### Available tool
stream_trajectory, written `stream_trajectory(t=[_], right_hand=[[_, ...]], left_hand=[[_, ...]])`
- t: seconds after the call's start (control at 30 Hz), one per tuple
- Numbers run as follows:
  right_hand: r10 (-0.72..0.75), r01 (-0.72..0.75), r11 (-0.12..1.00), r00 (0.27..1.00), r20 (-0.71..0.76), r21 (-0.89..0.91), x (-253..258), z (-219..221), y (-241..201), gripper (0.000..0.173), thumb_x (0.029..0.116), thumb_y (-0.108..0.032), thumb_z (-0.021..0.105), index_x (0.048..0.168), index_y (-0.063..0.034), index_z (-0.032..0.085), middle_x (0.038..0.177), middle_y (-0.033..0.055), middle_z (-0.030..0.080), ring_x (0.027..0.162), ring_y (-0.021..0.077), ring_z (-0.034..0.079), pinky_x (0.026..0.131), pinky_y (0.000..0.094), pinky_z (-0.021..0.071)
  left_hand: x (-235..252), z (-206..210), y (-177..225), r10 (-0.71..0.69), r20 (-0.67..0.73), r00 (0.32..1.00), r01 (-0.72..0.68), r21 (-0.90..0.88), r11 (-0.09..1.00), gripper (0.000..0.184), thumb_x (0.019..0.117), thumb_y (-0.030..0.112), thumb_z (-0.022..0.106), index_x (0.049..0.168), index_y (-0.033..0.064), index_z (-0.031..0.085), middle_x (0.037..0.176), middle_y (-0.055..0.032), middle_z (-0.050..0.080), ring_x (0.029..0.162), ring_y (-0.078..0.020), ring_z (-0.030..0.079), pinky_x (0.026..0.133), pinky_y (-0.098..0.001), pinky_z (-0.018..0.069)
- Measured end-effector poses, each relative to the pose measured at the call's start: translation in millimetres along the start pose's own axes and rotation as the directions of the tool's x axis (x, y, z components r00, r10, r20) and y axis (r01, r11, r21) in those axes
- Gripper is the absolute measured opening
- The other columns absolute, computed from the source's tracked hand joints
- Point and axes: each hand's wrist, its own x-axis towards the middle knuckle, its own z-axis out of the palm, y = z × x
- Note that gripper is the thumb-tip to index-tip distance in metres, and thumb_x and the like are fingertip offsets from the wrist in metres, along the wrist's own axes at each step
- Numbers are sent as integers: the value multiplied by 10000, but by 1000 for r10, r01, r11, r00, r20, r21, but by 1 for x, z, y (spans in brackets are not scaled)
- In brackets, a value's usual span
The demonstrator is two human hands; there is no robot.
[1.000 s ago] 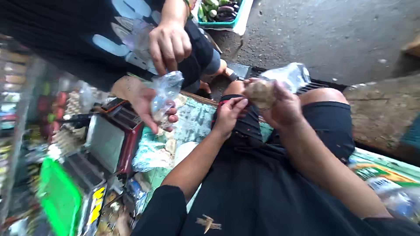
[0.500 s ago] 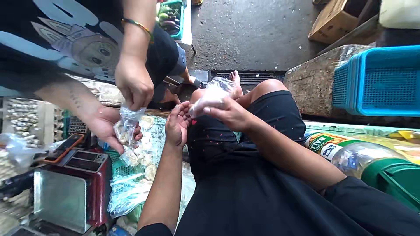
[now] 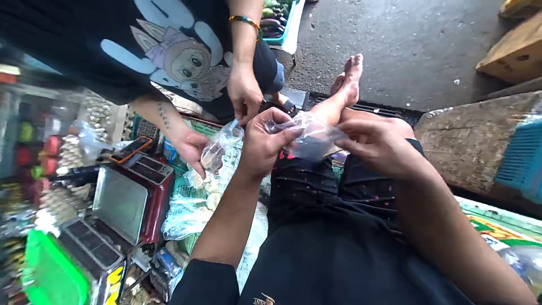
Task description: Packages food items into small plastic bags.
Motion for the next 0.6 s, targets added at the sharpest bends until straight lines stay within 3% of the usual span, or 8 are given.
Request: stream_trajectory(t=[0.03,0.1,0.2,0.3,0.43,0.5,0.6], right_hand=[[8,-9,1000,993,-120,-8,1,1,-5,205,951,-254,682,1095,-110,710,992,22,709,852,126,685,758,385,602],[-11,55,989,954,-299,140,3,12,-22,161,965,-290,669,993,-133,693,873,-23,681,712,84,649,619,287,577],[-11,79,853,991,-133,516,5,30,-50,217,968,-359,686,982,-145,719,841,-29,703,700,87,664,619,272,594],[21,7,846,999,-47,533,12,47,-62,167,892,-205,762,1012,-103,706,826,17,703,713,141,686,621,305,613],[22,-59,841,997,74,538,24,62,-74,92,892,-177,767,939,-110,724,819,11,714,730,135,697,649,310,620],[3,-56,819,996,93,571,30,67,-78,70,924,-163,721,898,-98,716,791,22,699,703,135,675,632,309,596],[-36,-20,792,996,80,610,34,63,-87,43,930,-105,694,905,-72,683,784,42,677,683,139,654,604,286,577]], left_hand=[[-7,4,3,34,-20,999,-34,-28,999,113,894,0,711,945,76,645,829,-60,650,637,-120,627,576,-273,581],[-18,10,4,86,-37,996,-87,-39,995,34,959,58,672,986,37,675,889,-90,699,748,-169,691,702,-355,621],[-35,20,2,83,-32,996,-80,86,993,166,993,49,583,1073,-18,711,986,-109,735,868,-174,717,785,-363,624],[-45,19,-2,131,-118,984,-104,212,972,95,900,-43,713,992,-19,714,915,-92,715,814,-160,700,766,-341,631],[-48,7,-7,100,-156,983,-53,285,957,214,796,-51,787,868,52,614,811,-53,636,734,-141,642,693,-317,598],[-50,1,-5,70,-131,989,-43,201,979,215,789,-47,778,814,73,601,797,-37,620,732,-130,623,685,-307,577],[-53,-15,5,56,-97,994,-70,-152,986,197,849,142,806,752,175,638,841,31,638,803,-85,629,757,-292,562]])
